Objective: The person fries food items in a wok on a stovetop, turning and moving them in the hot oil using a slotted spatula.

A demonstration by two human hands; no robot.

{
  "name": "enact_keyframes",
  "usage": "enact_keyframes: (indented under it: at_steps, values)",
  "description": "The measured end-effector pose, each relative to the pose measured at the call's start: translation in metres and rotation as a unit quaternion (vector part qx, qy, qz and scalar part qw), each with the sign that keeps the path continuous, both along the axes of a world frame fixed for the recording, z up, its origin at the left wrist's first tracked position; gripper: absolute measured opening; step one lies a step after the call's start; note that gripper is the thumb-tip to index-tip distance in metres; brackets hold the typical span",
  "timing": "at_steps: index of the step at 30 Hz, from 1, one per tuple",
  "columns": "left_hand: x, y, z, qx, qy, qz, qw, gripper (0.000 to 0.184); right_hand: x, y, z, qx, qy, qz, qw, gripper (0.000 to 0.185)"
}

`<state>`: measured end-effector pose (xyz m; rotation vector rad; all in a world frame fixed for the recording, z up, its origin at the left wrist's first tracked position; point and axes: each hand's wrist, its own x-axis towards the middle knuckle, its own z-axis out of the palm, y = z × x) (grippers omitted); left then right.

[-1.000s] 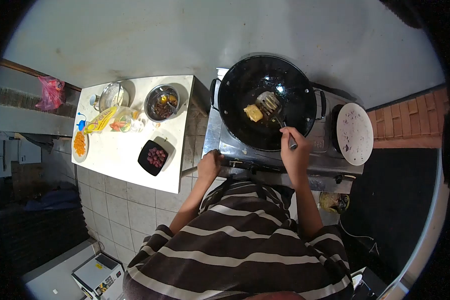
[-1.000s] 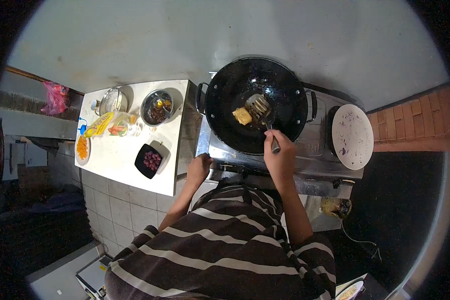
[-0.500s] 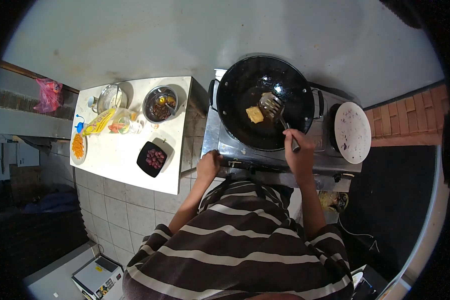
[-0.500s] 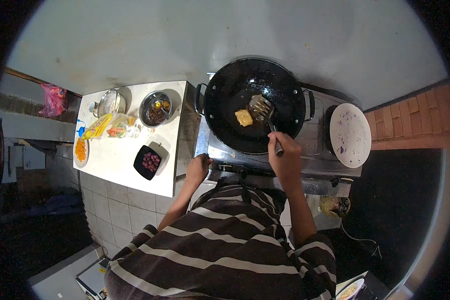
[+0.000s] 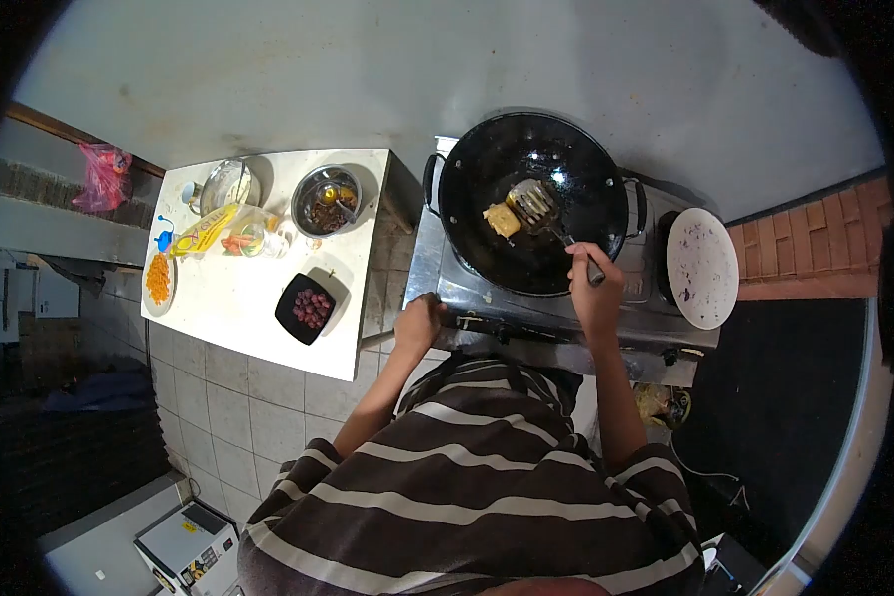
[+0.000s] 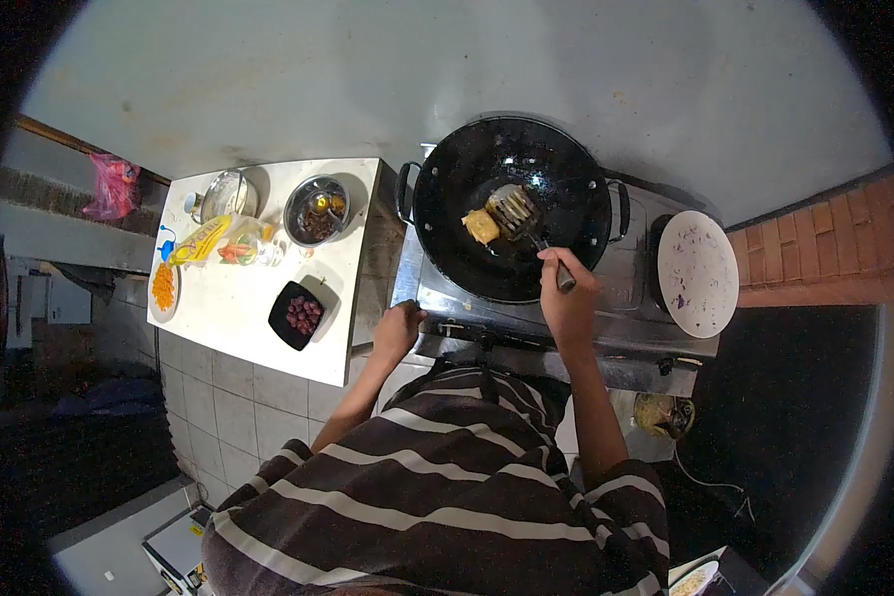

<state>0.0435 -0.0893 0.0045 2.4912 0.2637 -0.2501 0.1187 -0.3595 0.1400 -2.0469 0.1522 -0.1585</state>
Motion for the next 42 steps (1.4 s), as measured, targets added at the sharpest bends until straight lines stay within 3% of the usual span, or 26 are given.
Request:
enact_keyframes:
  at_steps: [5, 9, 15, 17, 18, 22, 27, 35, 42]
  values:
    - [0.0, 0.001, -0.003, 0.0, -0.005, -0.002, 1.0, 0.026, -0.003, 0.0, 0.01, -0.113, -0.187, 0.06, 0.974, 0.007]
    - [0.002, -0.001, 0.005, 0.013, 0.003, -0.007, 1.0, 0.026, -0.011, 0.001, 0.018, -0.163, -0.236, 0.071, 0.955, 0.003]
    - [0.0, 0.001, -0.002, 0.004, -0.016, -0.014, 1.0, 0.026, -0.004, 0.002, 0.055, -0.208, -0.206, 0.089, 0.952, 0.009]
    - [0.0, 0.001, -0.003, 0.003, -0.012, -0.012, 1.0, 0.026, 0.008, 0.0, 0.079, -0.197, -0.069, 0.127, 0.97, 0.017]
    - [0.0, 0.001, -0.003, 0.0, -0.01, -0.009, 1.0, 0.026, 0.017, 0.0, 0.086, -0.198, -0.052, 0.118, 0.972, 0.027]
    - [0.003, 0.0, 0.001, -0.008, 0.033, 0.009, 0.999, 0.023, 0.072, -0.017, 0.085, -0.22, -0.042, 0.13, 0.966, 0.034]
    - [0.001, -0.003, 0.004, -0.022, 0.026, 0.029, 0.999, 0.022, 0.108, -0.023, 0.1, -0.114, 0.195, 0.107, 0.968, 0.04]
    - [0.0, -0.003, 0.009, -0.023, 0.028, 0.021, 0.999, 0.023, 0.077, -0.039, 0.054, 0.035, 0.174, 0.053, 0.983, 0.035]
    - [0.002, 0.001, 0.004, -0.031, 0.013, 0.005, 0.999, 0.023, 0.044, -0.022, 0.058, 0.073, 0.166, 0.006, 0.983, 0.031]
